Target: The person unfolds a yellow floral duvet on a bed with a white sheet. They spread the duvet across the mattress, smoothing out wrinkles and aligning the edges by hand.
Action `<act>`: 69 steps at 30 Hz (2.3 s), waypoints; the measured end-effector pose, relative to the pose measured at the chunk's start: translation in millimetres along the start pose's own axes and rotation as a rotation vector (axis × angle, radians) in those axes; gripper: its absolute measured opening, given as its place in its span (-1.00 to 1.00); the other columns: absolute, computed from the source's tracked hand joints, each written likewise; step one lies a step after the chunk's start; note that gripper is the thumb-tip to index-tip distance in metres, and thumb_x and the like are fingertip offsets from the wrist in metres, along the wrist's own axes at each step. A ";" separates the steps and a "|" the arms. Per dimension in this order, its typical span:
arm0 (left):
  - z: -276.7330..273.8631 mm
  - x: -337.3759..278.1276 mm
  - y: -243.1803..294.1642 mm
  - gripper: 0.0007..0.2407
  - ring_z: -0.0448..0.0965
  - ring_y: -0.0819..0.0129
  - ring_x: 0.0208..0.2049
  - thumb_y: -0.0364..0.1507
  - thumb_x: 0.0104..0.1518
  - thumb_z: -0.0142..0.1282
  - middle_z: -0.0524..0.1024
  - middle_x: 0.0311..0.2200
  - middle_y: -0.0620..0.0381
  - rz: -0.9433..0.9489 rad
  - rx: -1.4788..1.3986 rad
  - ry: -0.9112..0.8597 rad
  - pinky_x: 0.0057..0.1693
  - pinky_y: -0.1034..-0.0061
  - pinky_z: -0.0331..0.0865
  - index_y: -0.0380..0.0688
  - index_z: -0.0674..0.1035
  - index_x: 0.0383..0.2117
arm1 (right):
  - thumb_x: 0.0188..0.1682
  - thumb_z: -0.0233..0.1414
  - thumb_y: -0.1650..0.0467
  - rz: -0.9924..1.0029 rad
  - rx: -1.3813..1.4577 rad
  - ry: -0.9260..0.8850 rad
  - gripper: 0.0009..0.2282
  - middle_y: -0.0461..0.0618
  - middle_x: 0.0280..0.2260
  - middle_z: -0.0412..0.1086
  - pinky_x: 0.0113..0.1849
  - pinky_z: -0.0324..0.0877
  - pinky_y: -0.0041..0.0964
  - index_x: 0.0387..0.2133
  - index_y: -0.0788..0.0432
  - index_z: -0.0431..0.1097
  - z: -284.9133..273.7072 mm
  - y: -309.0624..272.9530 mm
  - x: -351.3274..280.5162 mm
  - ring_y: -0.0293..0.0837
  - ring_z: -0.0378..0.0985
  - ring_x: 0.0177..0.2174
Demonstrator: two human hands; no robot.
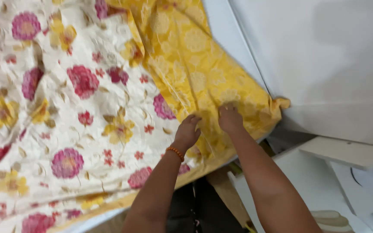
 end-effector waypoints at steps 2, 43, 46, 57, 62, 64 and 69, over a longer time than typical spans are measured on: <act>-14.1 16.3 -20.2 -0.53 0.31 -0.10 0.26 -0.43 0.04 0.23 0.29 0.26 -0.13 -0.009 0.020 0.041 0.34 0.18 0.25 -0.03 0.44 0.16 | 0.06 -0.04 0.32 0.039 -0.033 -0.007 -0.53 0.32 0.32 0.05 0.07 0.32 0.19 0.27 0.12 0.20 -4.0 -0.8 21.4 0.28 0.18 0.23; -115.5 139.5 -4.6 -0.16 -0.37 -0.36 0.44 -0.17 0.04 0.32 -0.35 0.43 -0.36 -0.261 0.288 -0.089 0.42 -0.14 -0.20 0.17 0.00 0.44 | 0.13 0.14 0.52 0.110 0.624 0.928 -0.92 0.19 -0.16 0.46 -0.03 0.38 -0.04 -0.25 0.30 0.38 -291.8 -20.2 276.2 0.15 0.51 -0.08; -114.0 136.7 1.3 -0.15 -0.39 -0.38 0.43 -0.14 0.04 0.32 -0.36 0.44 -0.32 -0.263 0.320 -0.139 0.42 -0.18 -0.24 0.14 -0.02 0.43 | -0.07 0.11 0.60 -0.257 0.506 0.920 -0.48 0.37 0.25 0.16 0.23 0.10 0.06 0.22 0.23 0.26 -246.5 -28.3 242.1 0.33 0.16 0.24; -73.5 91.9 16.5 -0.36 -0.06 -0.25 0.43 -0.32 0.03 0.28 0.04 0.38 -0.32 0.210 0.236 0.174 0.44 -0.10 -0.11 -0.13 0.27 0.28 | -0.05 0.17 0.36 0.859 0.365 0.421 -0.43 0.18 0.26 0.00 0.07 0.10 0.30 0.25 0.10 0.13 -95.6 19.4 31.9 0.23 0.01 0.23; -14.0 39.3 -0.8 -0.70 0.36 0.11 0.18 -0.36 0.17 0.24 0.44 0.02 0.07 0.342 0.203 -0.117 0.34 0.21 0.26 0.02 0.47 0.00 | 0.05 0.02 0.49 0.938 0.444 0.292 -0.41 0.14 0.31 -0.17 0.09 0.16 0.19 0.36 -0.19 0.05 -78.2 31.9 -14.5 0.20 -0.10 0.25; -16.0 27.2 14.6 -0.72 0.41 0.12 0.07 -0.31 0.16 0.28 0.46 -0.09 0.08 0.378 0.179 -0.187 0.28 0.23 0.31 -0.01 0.48 -0.08 | 0.04 0.00 0.53 0.812 0.352 0.322 -0.37 0.13 0.30 -0.18 0.10 0.19 0.11 0.38 -0.20 0.04 -56.7 48.5 -12.4 0.21 -0.08 0.24; -19.9 10.2 45.3 -0.41 0.41 -0.06 0.02 -0.33 -0.33 0.34 0.45 -0.07 -0.10 0.231 0.291 -0.147 0.03 0.14 0.31 -0.22 0.45 -0.05 | 0.17 -0.11 0.54 0.546 0.175 0.223 -0.55 0.22 0.10 0.23 0.08 0.34 0.08 0.31 -0.11 0.18 -35.8 89.3 -2.0 0.22 0.29 0.12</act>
Point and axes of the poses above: each hand's wrist, its own x-axis towards the middle knuckle, its own z-axis out of the palm, y = z × x, the point moved 2 cm from there along x, towards the middle knuckle
